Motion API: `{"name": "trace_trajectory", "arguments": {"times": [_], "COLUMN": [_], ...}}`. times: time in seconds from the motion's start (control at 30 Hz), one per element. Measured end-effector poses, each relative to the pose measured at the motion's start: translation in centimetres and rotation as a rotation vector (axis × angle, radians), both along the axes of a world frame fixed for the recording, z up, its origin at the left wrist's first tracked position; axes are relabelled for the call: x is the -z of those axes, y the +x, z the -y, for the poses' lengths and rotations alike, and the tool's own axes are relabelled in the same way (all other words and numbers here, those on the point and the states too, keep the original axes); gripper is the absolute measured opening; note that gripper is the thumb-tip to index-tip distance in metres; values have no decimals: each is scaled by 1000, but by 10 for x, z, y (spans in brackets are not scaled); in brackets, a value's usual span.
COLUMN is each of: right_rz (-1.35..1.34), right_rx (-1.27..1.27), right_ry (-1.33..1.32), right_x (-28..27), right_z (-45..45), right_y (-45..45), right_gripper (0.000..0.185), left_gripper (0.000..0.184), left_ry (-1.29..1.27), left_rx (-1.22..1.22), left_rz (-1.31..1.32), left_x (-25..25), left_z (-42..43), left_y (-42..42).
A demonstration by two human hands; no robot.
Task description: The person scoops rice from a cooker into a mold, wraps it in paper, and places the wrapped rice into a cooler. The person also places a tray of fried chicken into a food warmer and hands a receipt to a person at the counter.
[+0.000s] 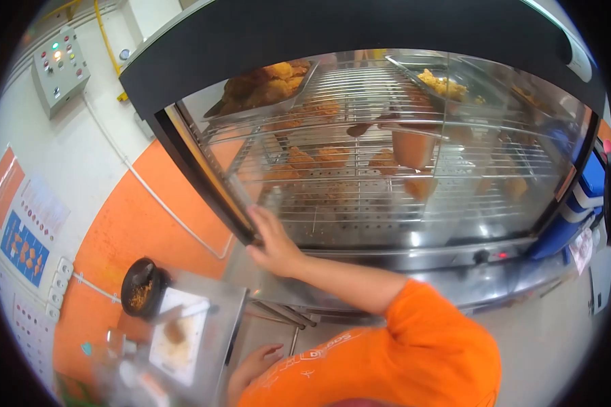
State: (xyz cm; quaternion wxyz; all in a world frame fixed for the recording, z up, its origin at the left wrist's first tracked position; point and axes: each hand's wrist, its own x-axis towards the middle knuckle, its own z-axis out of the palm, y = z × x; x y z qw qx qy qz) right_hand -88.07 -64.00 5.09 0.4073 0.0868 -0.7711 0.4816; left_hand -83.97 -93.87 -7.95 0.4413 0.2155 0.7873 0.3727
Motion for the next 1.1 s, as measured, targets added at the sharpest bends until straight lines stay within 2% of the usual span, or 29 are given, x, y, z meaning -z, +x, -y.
{"name": "trace_trajectory", "arguments": {"times": [0.03, 0.07, 0.1, 0.17, 0.23, 0.27, 0.3, 0.33, 0.4, 0.43, 0.47, 0.5, 0.53, 0.57, 0.6, 0.63, 0.7, 0.73, 0.77, 0.8, 0.83, 0.87, 0.9, 0.93, 1.0, 1.07, 1.1], "right_rz": [-64, -123, -113, 394, 634, 434, 560, 680, 642, 772, 881, 983, 916, 959, 923, 877, 827, 778, 734, 732, 550, 363, 328, 330, 292, 525, 546], "right_rx": [72, 156, 204, -416, -368, -215, -146, -24, 7, 132, 242, 383, 585, 647, 801, 948, 1202, 1337, 1463, 1466, 1526, 1585, 1591, 1591, 1394, 1199, 1190], "right_ry": [122, 249, 249, -58, 157, 171, 132, 15, -301, -325, -558, -604, -495, -835, -934, -1029, -1225, -1138, -1055, -1083, -1157, -1216, -1259, -1248, -1391, -1464, -1448], "right_x": [1, 3, 1, -3, 0, 44, 58, 118, 194, 214, 206, 215, 279, 251, 241, 232, 196, 203, 212, 205, 196, 188, 185, 190, 204, 167, 162], "right_z": [6, 7, 5, -3, -9, -6, -5, -9, -12, -12, -7, -8, -8, -3, 1, 4, 6, 7, 6, 7, 6, 4, 1, -3, -10, -36, -59], "right_y": [-8, -14, -14, 5, 42, 52, 83, 146, 232, 285, 346, 405, 459, 517, 569, 615, 696, 738, 771, 793, 814, 831, 845, 856, 875, 877, 886], "right_gripper": [71, 64, 64, 47, 32, 26, 23, 22, 22, 22, 21, 20, 21, 22, 22, 21, 22, 23, 24, 24, 23, 23, 23, 23, 23, 21, 21], "left_gripper": [43, 43, 43, 43, 43, 42, 42, 42, 43, 44, 44, 45, 45, 46, 46, 45, 41, 37, 35, 32, 31, 30, 29, 29, 30, 32, 33], "left_ry": [-4, -17, -22, 36, 99, 118, 138, 146, 138, 212, 218, 222, 225, 197, 209, 171, 227, 294, 454, 679, 687, 730, 911, 1070, 1269, 1405, 1461], "left_rx": [27, 76, 133, 263, 384, 449, 523, 679, 1014, 1084, 1158, 1171, 1173, 1211, 1243, 1154, 1200, 1179, 1197, 1240, 1197, 1241, 1260, 1204, 1120, 1054, 1054], "left_rz": [-5, -214, -417, -461, -485, -453, -415, -349, -302, -252, -245, -179, -107, -69, -50, 85, -51, -166, -244, -322, -347, -435, -730, -865, -861, -898, -925], "left_x": [-9, -16, -22, -23, -30, -41, -46, -36, -21, -29, -24, -12, -2, 7, 28, 53, 19, 0, -15, -23, -34, -66, -97, -118, -169, -217, -241], "left_z": [-4, -13, -26, -57, -99, -125, -142, -164, -195, -205, -215, -226, -234, -244, -256, -271, -308, -330, -358, -391, -415, -441, -463, -485, -518, -544, -561], "left_y": [-7, -15, -21, -27, -16, -1, 15, 40, 66, 90, 105, 123, 136, 151, 163, 174, 240, 281, 320, 355, 391, 427, 459, 488, 531, 557, 564]}}
